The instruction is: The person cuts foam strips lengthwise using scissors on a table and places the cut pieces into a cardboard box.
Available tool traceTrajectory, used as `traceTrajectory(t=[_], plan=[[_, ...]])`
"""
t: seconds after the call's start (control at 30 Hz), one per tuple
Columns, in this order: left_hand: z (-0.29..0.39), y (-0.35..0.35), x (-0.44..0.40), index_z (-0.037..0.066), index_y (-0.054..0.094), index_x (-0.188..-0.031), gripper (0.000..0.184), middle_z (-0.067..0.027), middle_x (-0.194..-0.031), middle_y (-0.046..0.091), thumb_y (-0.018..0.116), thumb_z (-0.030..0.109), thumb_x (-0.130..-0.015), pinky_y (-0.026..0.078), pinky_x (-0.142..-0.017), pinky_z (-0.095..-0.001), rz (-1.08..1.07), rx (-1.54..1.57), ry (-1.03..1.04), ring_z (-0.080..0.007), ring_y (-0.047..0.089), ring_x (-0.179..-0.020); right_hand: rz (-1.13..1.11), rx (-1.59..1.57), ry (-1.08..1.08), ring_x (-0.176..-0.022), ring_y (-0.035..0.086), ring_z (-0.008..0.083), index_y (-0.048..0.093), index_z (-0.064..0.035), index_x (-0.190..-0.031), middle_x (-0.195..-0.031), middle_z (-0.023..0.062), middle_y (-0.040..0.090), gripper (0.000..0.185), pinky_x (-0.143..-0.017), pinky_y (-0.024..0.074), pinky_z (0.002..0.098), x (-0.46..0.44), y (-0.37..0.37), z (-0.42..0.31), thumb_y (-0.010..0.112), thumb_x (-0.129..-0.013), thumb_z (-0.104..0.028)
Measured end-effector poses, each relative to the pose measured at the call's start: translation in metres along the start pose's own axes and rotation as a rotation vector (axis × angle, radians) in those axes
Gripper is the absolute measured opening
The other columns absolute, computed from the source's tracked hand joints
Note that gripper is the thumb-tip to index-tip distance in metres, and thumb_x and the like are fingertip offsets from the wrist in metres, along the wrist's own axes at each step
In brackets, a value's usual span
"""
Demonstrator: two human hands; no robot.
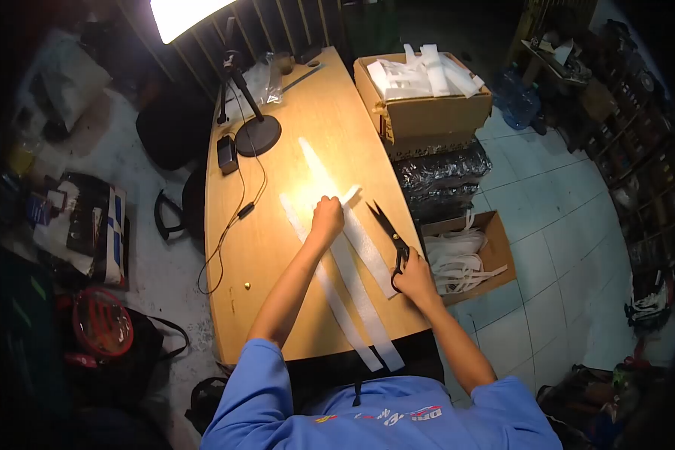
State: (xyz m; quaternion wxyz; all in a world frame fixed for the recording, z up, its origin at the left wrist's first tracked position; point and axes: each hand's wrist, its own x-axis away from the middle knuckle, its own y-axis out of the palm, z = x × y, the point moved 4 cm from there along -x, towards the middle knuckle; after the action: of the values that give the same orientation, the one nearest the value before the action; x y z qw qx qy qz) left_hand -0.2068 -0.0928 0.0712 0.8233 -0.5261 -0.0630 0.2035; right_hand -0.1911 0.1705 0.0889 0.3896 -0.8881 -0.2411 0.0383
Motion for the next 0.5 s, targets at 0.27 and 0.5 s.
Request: traceTrajectory(t=[0.27,0.5], plan=[[-0.006,-0.013,-0.005,-0.006,0.065,-0.086,0.024,-0.0274,-0.091,0.062,0.072,0.011,-0.071,0.051,-0.078,-0.0438,-0.140,0.068,-0.047,-0.0409,0.062,-0.084,-0.115,0.337,0.050,-0.103,0.056,0.0433,0.035,0.0148,-0.122,-0.111,0.0328,0.053,0.056,-0.089,0.0478,0.0422,-0.020,0.009,-0.015,0.059,-0.075,-0.006],[0.014,-0.014,-0.004,-0.007,0.064,-0.080,0.020,-0.0281,-0.083,0.062,0.070,0.010,-0.071,0.052,-0.072,-0.0452,-0.122,0.026,-0.090,-0.0419,0.063,-0.078,-0.103,0.457,0.109,-0.109,0.053,0.0399,0.028,0.0154,-0.129,-0.117,0.0312,0.049,0.063,-0.092,0.0466,0.0404,-0.014,0.018,-0.026,0.060,-0.079,-0.006]])
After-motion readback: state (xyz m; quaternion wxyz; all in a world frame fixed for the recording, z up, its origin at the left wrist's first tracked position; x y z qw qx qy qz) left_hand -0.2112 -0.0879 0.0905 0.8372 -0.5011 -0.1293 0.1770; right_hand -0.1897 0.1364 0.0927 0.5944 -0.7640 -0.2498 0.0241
